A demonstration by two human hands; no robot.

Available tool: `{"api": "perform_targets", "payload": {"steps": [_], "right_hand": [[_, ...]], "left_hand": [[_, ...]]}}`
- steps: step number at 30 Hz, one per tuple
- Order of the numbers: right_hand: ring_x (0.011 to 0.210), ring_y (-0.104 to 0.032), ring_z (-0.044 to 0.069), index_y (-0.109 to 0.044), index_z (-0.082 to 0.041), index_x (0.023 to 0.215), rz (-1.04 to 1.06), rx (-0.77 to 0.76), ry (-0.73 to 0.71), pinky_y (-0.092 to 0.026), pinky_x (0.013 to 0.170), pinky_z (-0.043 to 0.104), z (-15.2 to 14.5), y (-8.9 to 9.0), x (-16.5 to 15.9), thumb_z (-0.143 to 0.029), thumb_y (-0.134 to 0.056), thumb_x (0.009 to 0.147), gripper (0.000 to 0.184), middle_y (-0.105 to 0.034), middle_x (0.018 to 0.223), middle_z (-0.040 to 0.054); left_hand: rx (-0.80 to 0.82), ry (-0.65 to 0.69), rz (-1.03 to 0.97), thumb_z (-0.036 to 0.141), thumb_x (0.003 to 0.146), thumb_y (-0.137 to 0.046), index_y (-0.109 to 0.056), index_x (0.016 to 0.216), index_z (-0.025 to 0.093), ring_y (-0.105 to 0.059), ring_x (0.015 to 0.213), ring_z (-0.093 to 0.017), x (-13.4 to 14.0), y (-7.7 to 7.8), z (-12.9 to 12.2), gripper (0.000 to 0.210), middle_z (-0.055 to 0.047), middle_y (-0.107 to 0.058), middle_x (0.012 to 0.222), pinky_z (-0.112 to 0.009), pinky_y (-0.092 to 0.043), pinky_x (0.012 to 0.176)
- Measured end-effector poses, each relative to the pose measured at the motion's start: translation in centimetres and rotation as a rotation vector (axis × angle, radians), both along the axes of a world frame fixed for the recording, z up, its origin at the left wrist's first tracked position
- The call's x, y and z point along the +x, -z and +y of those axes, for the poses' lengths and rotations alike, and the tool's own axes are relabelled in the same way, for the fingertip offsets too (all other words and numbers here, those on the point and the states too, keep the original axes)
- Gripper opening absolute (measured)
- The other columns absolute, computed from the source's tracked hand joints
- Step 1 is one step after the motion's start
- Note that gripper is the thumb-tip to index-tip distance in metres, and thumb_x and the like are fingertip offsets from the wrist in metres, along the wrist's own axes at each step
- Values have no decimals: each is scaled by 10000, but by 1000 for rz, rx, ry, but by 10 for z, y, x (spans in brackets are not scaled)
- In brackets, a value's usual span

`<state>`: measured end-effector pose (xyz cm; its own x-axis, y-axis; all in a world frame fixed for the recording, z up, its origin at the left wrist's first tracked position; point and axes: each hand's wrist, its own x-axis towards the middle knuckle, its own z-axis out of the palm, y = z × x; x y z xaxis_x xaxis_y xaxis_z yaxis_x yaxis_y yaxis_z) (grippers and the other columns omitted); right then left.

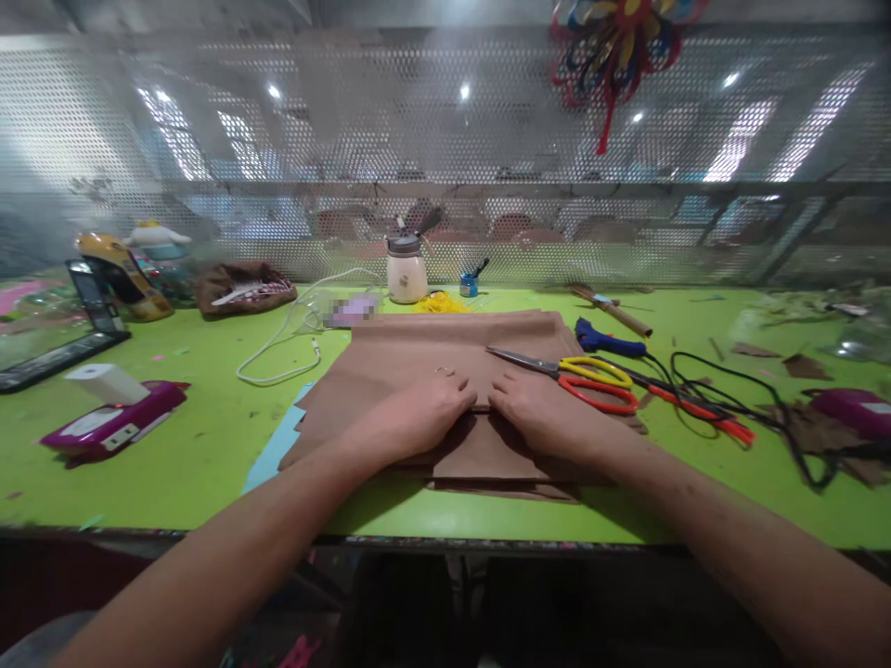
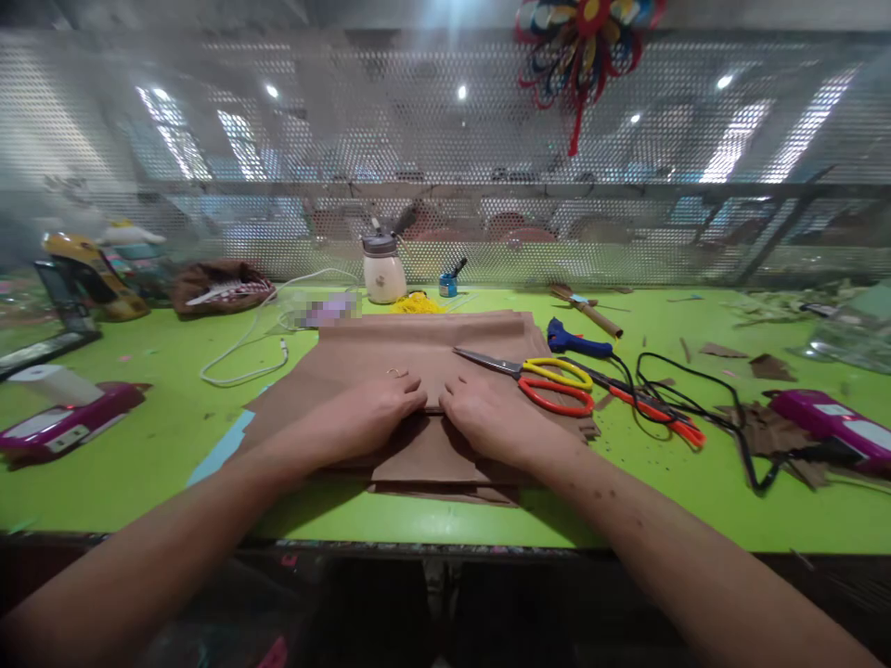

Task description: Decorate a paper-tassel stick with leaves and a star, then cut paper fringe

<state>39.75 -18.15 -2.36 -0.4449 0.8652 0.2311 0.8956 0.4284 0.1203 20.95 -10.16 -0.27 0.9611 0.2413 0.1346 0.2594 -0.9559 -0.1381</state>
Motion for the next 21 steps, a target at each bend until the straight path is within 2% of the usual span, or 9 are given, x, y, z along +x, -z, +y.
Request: {"api": "perform_targets", "payload": {"steps": [3,9,16,21], "right_hand": [[750,-507,190,-566,-148,775,-27,34,-19,-387,709,307,2,2,1,-102,-491,788,89,-582,801,88],[796,-452,216,-553,-139,754,-3,184,-54,-403,739,346,0,-8,-8,-63,-490,761,100,-548,811,95],[803,-412,225,-562,-143,789,45,287,-109,-403,721,373,-7,-16,-17,-82,-406,841,175,-529,809,105],[806,-407,227,-583,-127,824,26,321,-104,-402,741,374,-6,-14,-16,-84,-362,875,231,-530,826,116]], "left_hand": [[-102,-40,-35,212,843,-423,-605,773,140,-529,700,-178,-1,-6,5,208,-81,-607,798,-274,-378,640],[-496,-203,-116,368,909,-284,-602,726,128,-467,589,-124,-6,-24,18,438,-31,-605,690,-236,-335,572],[-941,-117,-122,370,879,-375,-598,723,156,-466,659,-106,-12,-31,19,346,13,-603,763,-197,-349,597],[-1160,-117,-139,383,849,-459,-604,718,137,-426,598,-94,-13,-29,15,314,6,-582,710,-211,-343,565]]}}
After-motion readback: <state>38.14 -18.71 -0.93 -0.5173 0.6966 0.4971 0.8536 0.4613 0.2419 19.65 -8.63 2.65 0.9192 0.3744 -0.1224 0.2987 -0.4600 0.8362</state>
